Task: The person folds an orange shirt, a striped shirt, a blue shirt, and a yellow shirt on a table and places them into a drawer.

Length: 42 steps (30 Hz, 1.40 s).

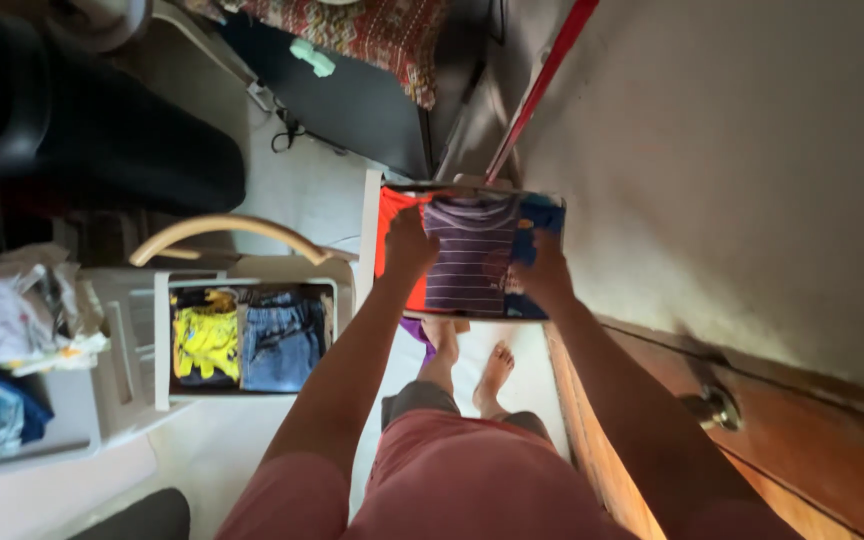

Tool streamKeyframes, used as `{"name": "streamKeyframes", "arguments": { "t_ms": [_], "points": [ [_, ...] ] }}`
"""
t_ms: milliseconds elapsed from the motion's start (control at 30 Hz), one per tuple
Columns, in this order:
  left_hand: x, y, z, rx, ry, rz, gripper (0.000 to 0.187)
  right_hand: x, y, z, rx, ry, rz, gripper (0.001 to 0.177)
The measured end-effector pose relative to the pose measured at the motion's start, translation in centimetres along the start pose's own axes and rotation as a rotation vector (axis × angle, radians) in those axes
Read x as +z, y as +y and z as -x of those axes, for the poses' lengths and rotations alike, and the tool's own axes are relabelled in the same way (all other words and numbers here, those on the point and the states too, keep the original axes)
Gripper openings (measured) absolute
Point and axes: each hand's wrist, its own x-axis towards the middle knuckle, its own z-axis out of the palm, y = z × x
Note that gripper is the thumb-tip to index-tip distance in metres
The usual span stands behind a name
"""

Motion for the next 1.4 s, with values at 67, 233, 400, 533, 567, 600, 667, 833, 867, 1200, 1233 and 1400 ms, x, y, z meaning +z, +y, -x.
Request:
{"name": "streamKeyframes", "arguments": {
  "t_ms": [67,233,400,533,567,600,667,833,867,1200,1233,1400],
  "points": [
    [1.0,-0.6,-0.6,0.085,0.157,-0.304,0.058,0.9,-0.6,-0.6,-0.020,-0.005,0.194,0.076],
    [0.9,0.2,0.4,0.508,-0.214,-0.862,0.120,3.7,-2.1,-3.3,-0.299,-0.283,0.799,0.120],
    [2.0,-1.0,-1.5,0.395,-0.304,-0.993,0.145,4.9,-2.8,-5.9,-0.194,-0.514,1.108,0.145],
    [2.9,-2.8,-2.6,0.409,-0.320,-0.928,0.148,6.6,0.8,-7.1,-0.203,-0.564,1.138,0.152],
    [3.5,-3.3,-2.9,0.406,-0.318,-0.928,0.148,7.0,1.6,-7.7,-0.207,-0.565,1.138,0.152],
    [4.1,-3.8,-3.1,0.432,-0.273,-0.870,0.147,7.3,2.3,-8.1,-0.201,-0.557,1.134,0.151],
    [4.5,-4.6,-3.2,0.449,-0.230,-0.815,0.146,8.2,3.4,-8.6,-0.199,-0.556,1.126,0.151],
    [4.8,-4.5,-2.3,0.469,-0.204,-0.768,0.144,8.1,3.6,-8.4,-0.195,-0.554,1.132,0.150],
    [4.6,-4.4,-1.7,0.464,-0.200,-0.765,0.144,8.2,3.5,-7.6,-0.199,-0.557,1.136,0.150],
    [2.5,-5.0,8.0,0.347,-0.138,-0.732,0.128,5.6,3.4,1.1,-0.497,-0.221,0.699,0.117],
    [2.9,-6.3,10.7,0.333,-0.052,-0.562,0.116,5.7,4.6,2.8,-0.639,-0.105,0.454,0.105],
    [2.7,-11.0,28.9,0.045,0.017,-0.309,0.095,8.3,9.7,14.1,-0.554,-0.404,0.273,0.084]
  ]
}}
